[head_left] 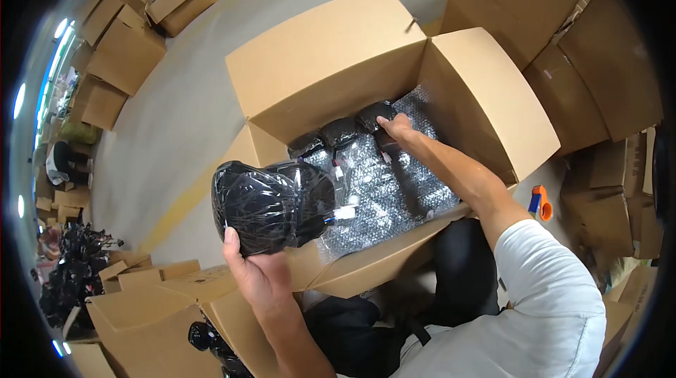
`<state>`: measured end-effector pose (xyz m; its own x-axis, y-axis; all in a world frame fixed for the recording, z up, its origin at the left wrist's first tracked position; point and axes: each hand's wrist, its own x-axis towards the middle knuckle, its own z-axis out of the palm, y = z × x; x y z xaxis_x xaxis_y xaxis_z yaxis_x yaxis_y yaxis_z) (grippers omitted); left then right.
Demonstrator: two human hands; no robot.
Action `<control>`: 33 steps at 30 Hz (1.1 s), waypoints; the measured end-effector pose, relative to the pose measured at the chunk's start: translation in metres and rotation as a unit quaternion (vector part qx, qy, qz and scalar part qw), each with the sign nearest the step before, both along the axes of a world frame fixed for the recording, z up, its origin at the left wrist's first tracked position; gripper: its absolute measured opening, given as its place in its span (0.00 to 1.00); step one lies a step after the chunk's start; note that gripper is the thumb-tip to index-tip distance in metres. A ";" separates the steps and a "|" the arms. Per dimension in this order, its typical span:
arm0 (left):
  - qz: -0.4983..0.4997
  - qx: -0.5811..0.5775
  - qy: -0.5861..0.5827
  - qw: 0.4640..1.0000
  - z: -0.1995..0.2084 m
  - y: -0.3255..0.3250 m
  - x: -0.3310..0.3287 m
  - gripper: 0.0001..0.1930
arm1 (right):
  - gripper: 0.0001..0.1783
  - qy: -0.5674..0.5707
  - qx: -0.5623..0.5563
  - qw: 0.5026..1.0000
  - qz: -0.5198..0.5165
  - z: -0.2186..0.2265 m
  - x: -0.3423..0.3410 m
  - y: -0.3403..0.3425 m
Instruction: The person sits on the floor in a warehouse and packs small black electronic devices into a cardboard box. They place bubble wrap at the bottom of the box, then transfer the devices one by one from a large source box into the destination box, arranging them in rows.
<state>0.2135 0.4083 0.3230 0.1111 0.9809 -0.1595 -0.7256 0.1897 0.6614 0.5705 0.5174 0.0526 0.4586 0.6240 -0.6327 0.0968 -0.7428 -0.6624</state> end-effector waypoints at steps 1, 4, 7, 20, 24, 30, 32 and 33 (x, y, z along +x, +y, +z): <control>-0.037 0.008 -0.031 0.999 0.000 0.002 0.002 0.23 | 0.34 -0.128 0.062 0.990 0.012 0.004 0.006 -0.007; -0.079 0.017 -0.074 0.994 -0.001 0.004 0.009 0.23 | 0.42 -0.285 0.220 0.931 0.055 0.036 0.000 -0.030; -0.078 0.005 -0.079 0.994 -0.002 0.000 0.016 0.24 | 0.36 0.329 0.320 0.853 0.249 0.100 -0.033 -0.056; -0.057 -0.042 0.029 0.997 0.004 -0.005 0.015 0.25 | 0.19 0.340 0.205 0.893 -0.212 0.040 0.093 -0.046; -0.078 -0.062 0.023 0.995 0.002 -0.005 0.027 0.22 | 0.19 0.302 0.198 0.893 -0.267 -0.033 0.136 -0.037; -0.031 -0.022 0.091 0.995 0.005 -0.007 0.028 0.25 | 0.32 -0.267 0.000 0.963 -0.026 -0.005 0.082 -0.035; -0.028 -0.009 0.094 0.995 0.005 -0.006 0.026 0.23 | 0.33 -0.306 0.289 0.906 0.037 0.038 0.063 -0.035; -0.023 -0.007 0.104 0.994 0.004 -0.005 0.023 0.23 | 0.33 -0.089 0.298 0.943 0.117 0.074 0.036 -0.025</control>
